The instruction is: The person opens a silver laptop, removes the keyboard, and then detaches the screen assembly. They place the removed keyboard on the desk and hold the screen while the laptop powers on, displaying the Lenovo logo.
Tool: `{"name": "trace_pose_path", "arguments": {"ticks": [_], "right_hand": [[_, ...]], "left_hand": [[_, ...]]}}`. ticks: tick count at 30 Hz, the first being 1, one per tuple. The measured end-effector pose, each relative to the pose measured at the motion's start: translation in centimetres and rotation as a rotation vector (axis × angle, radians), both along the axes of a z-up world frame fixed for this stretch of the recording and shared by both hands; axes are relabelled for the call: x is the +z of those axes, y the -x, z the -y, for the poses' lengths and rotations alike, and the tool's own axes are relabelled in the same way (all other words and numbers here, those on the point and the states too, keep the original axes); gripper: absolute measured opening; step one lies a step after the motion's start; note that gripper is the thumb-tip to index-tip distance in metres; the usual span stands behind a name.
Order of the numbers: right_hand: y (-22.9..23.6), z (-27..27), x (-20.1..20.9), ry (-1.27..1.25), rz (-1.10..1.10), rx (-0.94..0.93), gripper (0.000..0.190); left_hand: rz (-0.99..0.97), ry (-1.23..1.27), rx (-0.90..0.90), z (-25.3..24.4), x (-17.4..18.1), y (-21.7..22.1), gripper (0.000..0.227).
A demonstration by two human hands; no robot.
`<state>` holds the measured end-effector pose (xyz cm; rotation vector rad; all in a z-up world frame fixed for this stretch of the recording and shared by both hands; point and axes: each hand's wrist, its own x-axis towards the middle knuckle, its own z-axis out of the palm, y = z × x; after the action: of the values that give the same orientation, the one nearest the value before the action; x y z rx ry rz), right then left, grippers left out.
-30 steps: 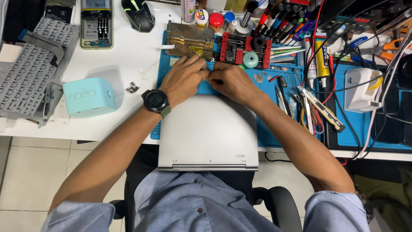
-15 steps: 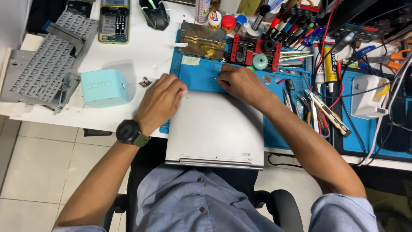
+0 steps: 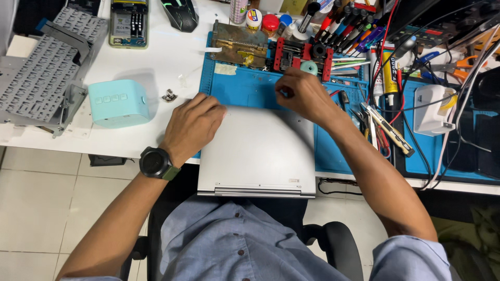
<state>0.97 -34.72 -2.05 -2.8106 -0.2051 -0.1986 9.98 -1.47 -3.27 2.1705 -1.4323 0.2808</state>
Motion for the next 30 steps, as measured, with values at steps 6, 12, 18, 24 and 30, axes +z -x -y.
{"name": "trace_pose_path", "arguments": {"ticks": [6, 12, 18, 24, 30], "right_hand": [[7.5, 0.2, 3.0, 0.058, -0.108, -0.086, 0.008], [9.7, 0.2, 1.7, 0.065, -0.052, -0.084, 0.011], [9.8, -0.3, 2.2, 0.233, 0.02, -0.021, 0.006], [11.5, 0.0, 0.2, 0.086, 0.112, -0.032, 0.009], [12.6, -0.1, -0.8, -0.015, 0.169, -0.075, 0.014]], "left_hand": [[0.267, -0.032, -0.008, -1.0, -2.5, 0.2, 0.008], [0.387, 0.094, -0.008, -1.7, -2.0, 0.9, 0.01], [0.336, 0.132, 0.013, -1.7, -2.6, 1.1, 0.011], [0.18, 0.268, 0.052, -1.6, -2.1, 1.8, 0.016], [0.047, 0.328, 0.034, -1.6, -2.1, 1.7, 0.019]]}}
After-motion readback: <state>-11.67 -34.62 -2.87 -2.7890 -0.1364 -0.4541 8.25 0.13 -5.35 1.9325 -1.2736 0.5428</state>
